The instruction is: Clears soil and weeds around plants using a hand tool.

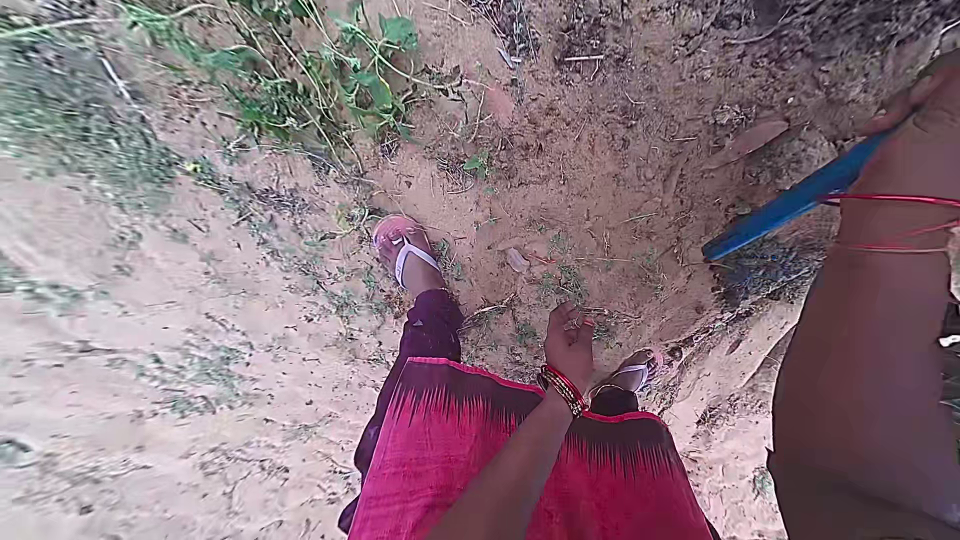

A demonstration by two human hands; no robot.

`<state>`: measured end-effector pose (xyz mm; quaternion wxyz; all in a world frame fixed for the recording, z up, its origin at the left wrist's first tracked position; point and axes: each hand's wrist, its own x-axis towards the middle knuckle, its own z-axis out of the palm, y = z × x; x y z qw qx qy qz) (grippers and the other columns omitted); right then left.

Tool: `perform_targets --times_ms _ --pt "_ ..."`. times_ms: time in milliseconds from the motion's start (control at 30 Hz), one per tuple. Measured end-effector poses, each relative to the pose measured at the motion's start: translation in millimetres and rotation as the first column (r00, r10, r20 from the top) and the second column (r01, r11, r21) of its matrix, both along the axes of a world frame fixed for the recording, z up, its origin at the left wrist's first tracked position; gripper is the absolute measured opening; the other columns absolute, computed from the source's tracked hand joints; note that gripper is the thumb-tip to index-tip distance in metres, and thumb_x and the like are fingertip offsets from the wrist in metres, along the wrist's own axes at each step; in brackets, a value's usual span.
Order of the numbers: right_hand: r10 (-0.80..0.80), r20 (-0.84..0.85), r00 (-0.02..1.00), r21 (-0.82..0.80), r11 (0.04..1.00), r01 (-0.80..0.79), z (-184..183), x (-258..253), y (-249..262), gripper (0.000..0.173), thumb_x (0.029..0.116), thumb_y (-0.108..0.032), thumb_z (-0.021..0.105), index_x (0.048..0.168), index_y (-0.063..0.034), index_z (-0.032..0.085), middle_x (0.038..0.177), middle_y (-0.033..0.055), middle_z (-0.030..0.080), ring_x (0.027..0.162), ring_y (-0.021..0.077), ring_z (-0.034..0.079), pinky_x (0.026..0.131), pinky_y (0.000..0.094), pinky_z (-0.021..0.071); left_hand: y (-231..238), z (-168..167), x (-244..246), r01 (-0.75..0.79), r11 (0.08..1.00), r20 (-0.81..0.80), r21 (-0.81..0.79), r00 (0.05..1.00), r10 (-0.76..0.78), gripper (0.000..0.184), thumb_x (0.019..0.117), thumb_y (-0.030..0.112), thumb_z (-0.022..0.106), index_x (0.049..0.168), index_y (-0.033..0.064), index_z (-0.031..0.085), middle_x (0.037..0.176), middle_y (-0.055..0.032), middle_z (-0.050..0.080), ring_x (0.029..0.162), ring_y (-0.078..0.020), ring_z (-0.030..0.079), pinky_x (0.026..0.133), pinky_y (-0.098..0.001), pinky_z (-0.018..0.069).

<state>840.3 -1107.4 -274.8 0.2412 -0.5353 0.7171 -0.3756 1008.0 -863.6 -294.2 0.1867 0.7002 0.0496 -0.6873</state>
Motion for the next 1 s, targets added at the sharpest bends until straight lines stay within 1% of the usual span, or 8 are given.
perform_targets --times_ms 100,200,500,667,767,833,900,1000 --pt "0.086 -0.215 0.973 0.466 0.884 0.025 -75.1 52.1 27.3 0.048 0.1067 -0.025 0.055 0.140 0.0077 0.044 0.101 0.0142 0.062 0.077 0.0191 0.064 0.075 0.0362 0.0559 -1.3 2.5 -1.7 -0.093 0.987 -0.083 0.128 0.991 0.104 0.043 0.1057 0.004 0.049 0.146 -0.0049 0.040 0.133 -0.0210 0.054 0.096 -0.0184 0.062 0.076 -0.0315 0.0516" --pt "0.228 -0.272 0.935 0.855 0.503 0.127 -141.3 68.3 77.6 0.046 0.1065 -0.023 0.055 0.142 0.0055 0.048 0.124 0.0286 0.066 0.116 0.0410 0.066 0.098 0.0578 0.0501 -6.2 6.4 -0.6 -0.175 0.950 -0.155 0.258 0.963 0.219 0.039 0.1079 0.007 0.047 0.145 -0.0028 0.041 0.125 -0.0186 0.056 0.091 -0.0177 0.059 0.073 -0.0296 0.0486" --pt "0.753 -0.113 0.648 0.992 0.122 0.031 -99.4 65.2 45.5 0.036 0.1030 -0.020 0.059 0.124 0.0083 0.058 0.115 0.0328 0.065 0.110 0.0480 0.065 0.089 0.0664 0.0490 -28.0 17.1 18.6 -0.285 0.920 -0.223 0.268 0.911 0.347 0.039 0.1079 0.007 0.046 0.146 -0.0014 0.041 0.123 -0.0170 0.057 0.088 -0.0159 0.059 0.071 -0.0277 0.0482" --pt "0.678 -0.381 0.629 0.915 0.374 0.151 13.8 39.5 64.3 0.041 0.1039 -0.019 0.059 0.135 0.0073 0.055 0.112 0.0346 0.067 0.108 0.0514 0.065 0.091 0.0678 0.0462 -57.5 44.5 41.3 -0.321 0.943 -0.270 0.084 0.904 0.332 0.037 0.1069 0.004 0.047 0.143 -0.0053 0.042 0.119 -0.0157 0.057 0.084 -0.0128 0.060 0.067 -0.0252 0.0493" --pt "0.241 -0.622 0.745 0.614 0.740 0.273 82.5 -2.9 74.0 0.049 0.1022 -0.015 0.060 0.139 0.0158 0.050 0.119 0.0393 0.063 0.112 0.0483 0.062 0.101 0.0595 0.0438 -50.9 33.9 72.3 -0.149 0.973 -0.184 -0.176 0.976 0.116 0.041 0.1053 0.004 0.048 0.144 -0.0080 0.041 0.131 -0.0207 0.055 0.096 -0.0174 0.062 0.078 -0.0297 0.0524" --pt "-0.146 -0.593 0.792 0.376 0.819 0.433 113.4 -15.9 74.6 0.059 0.1050 -0.015 0.058 0.151 0.0139 0.035 0.136 0.0354 0.056 0.121 0.0356 0.060 0.108 0.0452 0.0436 -29.0 23.6 103.5 0.054 0.966 0.038 -0.254 0.998 -0.046 0.044 0.1047 0.006 0.049 0.146 -0.0082 0.043 0.139 -0.0252 0.054 0.103 -0.0244 0.065 0.089 -0.0363 0.0533" --pt "-0.440 -0.425 0.791 0.148 0.828 0.541 138.4 -20.5 67.5 0.063 0.1055 -0.014 0.057 0.156 0.0076 0.026 0.136 0.0266 0.055 0.108 0.0216 0.060 0.097 0.0355 0.0496 -2.7 27.2 132.9 0.203 0.957 0.205 -0.207 0.965 -0.161 0.046 0.1040 0.005 0.049 0.148 -0.0059 0.043 0.145 -0.0268 0.051 0.108 -0.0301 0.066 0.094 -0.0409 0.0530" --pt "-0.583 -0.217 0.783 -0.085 0.810 0.580 176.7 -5.0 43.1 0.049 0.1067 -0.014 0.054 0.147 0.0039 0.032 0.093 0.0050 0.052 0.066 0.0040 0.054 0.065 0.0239 0.0529 24.0 52.6 166.6 0.277 0.922 0.335 -0.271 0.925 -0.180 0.042 0.1018 0.003 0.050 0.142 -0.0080 0.050 0.138 -0.0295 0.056 0.103 -0.0345 0.067 0.090 -0.0442 0.0550"
